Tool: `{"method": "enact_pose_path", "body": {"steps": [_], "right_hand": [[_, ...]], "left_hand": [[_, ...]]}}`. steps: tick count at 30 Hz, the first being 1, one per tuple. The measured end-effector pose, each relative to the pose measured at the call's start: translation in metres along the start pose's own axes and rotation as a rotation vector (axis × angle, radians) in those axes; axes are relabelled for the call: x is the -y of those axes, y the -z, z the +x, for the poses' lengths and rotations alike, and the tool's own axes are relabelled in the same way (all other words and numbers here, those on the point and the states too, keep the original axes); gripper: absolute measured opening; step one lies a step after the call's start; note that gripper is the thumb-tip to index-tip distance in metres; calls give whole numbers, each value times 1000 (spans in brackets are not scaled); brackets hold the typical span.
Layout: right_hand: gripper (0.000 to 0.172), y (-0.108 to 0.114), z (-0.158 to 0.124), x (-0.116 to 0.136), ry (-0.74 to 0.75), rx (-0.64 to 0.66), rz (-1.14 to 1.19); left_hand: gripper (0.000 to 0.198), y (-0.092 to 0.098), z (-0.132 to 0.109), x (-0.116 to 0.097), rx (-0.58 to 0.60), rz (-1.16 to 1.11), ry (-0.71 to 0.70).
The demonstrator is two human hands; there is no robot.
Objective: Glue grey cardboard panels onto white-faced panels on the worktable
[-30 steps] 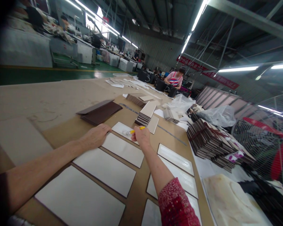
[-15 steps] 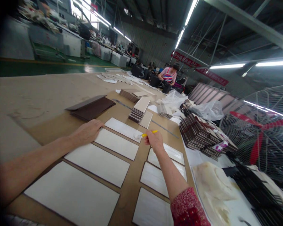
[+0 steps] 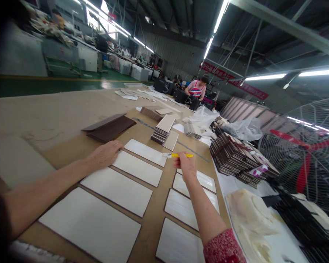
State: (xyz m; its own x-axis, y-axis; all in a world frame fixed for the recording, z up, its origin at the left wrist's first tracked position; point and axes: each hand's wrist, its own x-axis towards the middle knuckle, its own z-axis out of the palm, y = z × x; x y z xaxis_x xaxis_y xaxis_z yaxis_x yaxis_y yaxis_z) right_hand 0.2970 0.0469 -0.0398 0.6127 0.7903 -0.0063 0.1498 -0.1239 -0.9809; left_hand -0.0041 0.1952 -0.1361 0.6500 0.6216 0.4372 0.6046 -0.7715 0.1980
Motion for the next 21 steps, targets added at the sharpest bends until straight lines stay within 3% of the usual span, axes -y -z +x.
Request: {"method": "enact_pose_path", "body": {"steps": [6, 11, 15, 21], "right_hand": [[19, -38, -39, 18, -49, 187, 174], [14, -79, -53, 15, -75, 271, 198], [12, -109, -50, 9, -59, 290, 187], [14, -139, -43, -2, -50, 301, 150]], "left_hand": [[27, 33, -2, -13, 104, 40, -90], [33, 56, -40, -21, 226, 34, -180], [39, 54, -66, -22, 211, 17, -158], [38, 36, -73, -14, 118, -13, -83]]}}
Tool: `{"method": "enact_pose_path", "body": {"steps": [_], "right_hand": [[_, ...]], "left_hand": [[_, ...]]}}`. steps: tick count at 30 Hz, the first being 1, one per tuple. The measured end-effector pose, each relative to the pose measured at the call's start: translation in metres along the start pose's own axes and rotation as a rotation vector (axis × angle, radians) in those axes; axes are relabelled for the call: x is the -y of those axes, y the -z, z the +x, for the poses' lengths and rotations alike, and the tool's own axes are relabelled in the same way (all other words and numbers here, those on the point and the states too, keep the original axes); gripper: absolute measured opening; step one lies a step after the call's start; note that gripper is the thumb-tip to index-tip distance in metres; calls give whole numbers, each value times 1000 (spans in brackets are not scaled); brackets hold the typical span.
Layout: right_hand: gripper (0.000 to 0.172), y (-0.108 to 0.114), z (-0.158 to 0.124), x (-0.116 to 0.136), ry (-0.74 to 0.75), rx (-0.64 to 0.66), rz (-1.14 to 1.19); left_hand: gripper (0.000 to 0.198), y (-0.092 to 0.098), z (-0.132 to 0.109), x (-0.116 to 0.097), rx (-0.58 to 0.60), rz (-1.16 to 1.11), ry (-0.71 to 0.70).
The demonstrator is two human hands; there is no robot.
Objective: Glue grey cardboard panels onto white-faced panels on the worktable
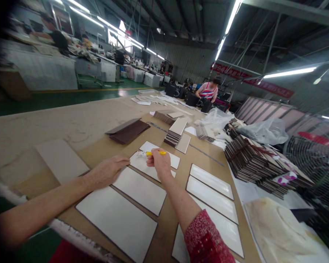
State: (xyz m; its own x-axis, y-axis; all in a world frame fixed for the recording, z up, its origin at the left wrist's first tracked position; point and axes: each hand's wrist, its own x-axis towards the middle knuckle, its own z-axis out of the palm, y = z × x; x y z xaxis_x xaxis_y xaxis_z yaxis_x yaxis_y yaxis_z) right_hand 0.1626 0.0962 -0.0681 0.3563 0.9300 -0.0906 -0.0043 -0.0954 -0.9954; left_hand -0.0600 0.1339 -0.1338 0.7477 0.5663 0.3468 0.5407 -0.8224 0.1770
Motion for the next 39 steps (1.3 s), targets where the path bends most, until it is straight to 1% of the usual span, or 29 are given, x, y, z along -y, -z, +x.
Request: {"method": "enact_pose_path", "body": {"steps": [5, 8, 10, 13, 16, 23, 28, 35, 37, 39], "right_hand": [[15, -7, 7, -11, -25, 9, -59], [13, -5, 9, -12, -32, -1, -120], [12, 1, 9, -10, -33, -7, -162], [12, 15, 5, -5, -39, -24, -213], [12, 35, -2, -2, -44, -48, -244], [12, 84, -21, 1, -65, -105, -282], [12, 111, -36, 5, -78, -154, -294], [10, 143, -51, 4, -81, -217, -269], [11, 148, -54, 6, -72, -229, -250], [12, 146, -57, 10, -53, -245, -218]], "left_hand": [[37, -2, -1, 1, -40, -28, 8], [35, -2, -2, 0, -50, -38, 9], [35, -3, -2, 1, -55, -38, 12], [35, -8, -3, 4, -59, -34, 10], [35, -10, -3, 5, -69, -26, 13], [36, -8, -4, 3, -79, -18, 10], [35, -10, -5, 6, -63, -22, 1], [35, -9, -5, 5, -55, -17, -13], [35, -8, -5, 4, -57, -20, -12], [35, -6, -5, 3, -58, -26, -5]]}}
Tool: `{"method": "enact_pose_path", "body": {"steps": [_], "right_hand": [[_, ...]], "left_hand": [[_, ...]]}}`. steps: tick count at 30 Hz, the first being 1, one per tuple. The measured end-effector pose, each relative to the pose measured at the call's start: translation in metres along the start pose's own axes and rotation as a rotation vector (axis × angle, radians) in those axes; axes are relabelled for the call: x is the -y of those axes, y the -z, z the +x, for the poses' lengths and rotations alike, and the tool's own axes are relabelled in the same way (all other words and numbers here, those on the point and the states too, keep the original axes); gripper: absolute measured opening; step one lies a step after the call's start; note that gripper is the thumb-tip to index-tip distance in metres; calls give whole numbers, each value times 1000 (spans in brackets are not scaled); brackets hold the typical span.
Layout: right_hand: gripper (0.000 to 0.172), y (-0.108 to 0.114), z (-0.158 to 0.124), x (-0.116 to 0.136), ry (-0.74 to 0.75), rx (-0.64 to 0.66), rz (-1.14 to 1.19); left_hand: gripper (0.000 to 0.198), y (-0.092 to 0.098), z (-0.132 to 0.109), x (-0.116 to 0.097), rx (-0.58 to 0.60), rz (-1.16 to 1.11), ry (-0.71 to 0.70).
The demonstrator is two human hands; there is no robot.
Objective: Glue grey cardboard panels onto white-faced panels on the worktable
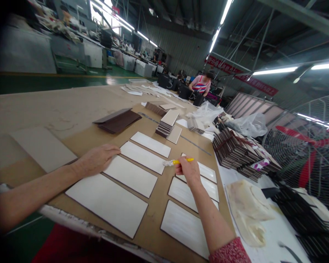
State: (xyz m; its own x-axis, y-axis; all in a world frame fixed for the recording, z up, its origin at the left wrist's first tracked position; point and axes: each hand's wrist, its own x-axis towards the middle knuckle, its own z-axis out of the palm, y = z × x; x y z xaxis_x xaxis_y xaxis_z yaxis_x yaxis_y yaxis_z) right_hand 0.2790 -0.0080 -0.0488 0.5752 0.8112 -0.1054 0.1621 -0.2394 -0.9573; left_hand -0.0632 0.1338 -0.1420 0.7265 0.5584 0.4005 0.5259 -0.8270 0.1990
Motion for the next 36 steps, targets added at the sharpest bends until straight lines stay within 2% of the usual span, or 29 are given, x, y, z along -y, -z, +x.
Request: {"method": "enact_pose_path", "body": {"steps": [4, 9, 14, 18, 23, 36], "right_hand": [[19, -23, -10, 16, 50, 14, 112], [25, -88, -18, 32, 83, 151, 212], [21, -145, -11, 26, 80, 234, 214], [17, -164, -2, 16, 41, 264, 154], [12, -154, 3, 13, 19, 263, 51], [15, -64, -5, 4, 1, 189, -78]], "left_hand": [[34, 4, 0, -2, 2, -8, 25], [31, 5, 1, 0, 7, 1, 55], [31, 6, 2, 1, 17, 0, 55], [31, 7, 1, 1, 13, -3, 66], [27, 6, 2, 1, 17, -1, 76], [27, 4, 0, -1, -7, 12, 61]]}}
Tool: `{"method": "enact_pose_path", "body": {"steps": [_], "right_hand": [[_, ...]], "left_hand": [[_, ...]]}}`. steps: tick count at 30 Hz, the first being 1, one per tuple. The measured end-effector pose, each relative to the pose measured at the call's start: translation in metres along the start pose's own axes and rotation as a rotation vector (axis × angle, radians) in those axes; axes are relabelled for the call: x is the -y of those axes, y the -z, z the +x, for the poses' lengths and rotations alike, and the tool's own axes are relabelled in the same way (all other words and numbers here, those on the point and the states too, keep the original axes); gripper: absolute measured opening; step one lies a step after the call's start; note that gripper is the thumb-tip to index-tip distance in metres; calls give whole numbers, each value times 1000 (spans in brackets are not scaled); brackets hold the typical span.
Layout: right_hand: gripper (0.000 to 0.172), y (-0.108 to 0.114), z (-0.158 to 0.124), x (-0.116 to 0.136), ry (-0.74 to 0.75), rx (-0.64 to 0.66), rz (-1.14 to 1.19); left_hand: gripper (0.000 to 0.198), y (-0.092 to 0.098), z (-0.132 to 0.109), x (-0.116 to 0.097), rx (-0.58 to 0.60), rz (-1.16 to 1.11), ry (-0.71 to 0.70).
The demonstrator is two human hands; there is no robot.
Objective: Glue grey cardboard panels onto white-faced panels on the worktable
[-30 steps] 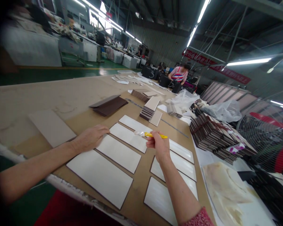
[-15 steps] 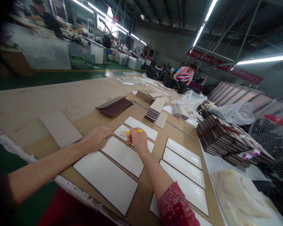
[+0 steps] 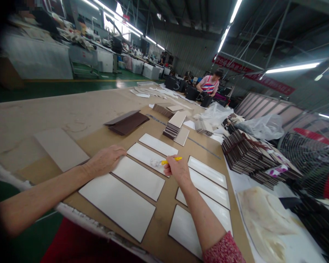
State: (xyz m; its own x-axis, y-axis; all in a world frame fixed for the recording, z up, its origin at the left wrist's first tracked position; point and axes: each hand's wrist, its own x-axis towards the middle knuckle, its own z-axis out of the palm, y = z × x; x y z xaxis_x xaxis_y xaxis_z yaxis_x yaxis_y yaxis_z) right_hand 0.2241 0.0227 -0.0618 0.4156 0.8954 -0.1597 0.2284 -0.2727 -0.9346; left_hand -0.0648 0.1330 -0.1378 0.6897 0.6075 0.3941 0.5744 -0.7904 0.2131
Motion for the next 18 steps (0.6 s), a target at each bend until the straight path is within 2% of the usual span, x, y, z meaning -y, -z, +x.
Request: {"method": "enact_pose_path", "body": {"steps": [13, 15, 18], "right_hand": [[16, 65, -34, -11, -25, -71, 17], [18, 81, -41, -9, -14, -107, 54], [23, 118, -48, -5, 30, -211, 140]], "left_hand": [[28, -5, -1, 2, -29, -17, -22], [28, -4, -1, 3, -47, -17, -29], [26, 4, -3, 2, -117, -4, -27]]}}
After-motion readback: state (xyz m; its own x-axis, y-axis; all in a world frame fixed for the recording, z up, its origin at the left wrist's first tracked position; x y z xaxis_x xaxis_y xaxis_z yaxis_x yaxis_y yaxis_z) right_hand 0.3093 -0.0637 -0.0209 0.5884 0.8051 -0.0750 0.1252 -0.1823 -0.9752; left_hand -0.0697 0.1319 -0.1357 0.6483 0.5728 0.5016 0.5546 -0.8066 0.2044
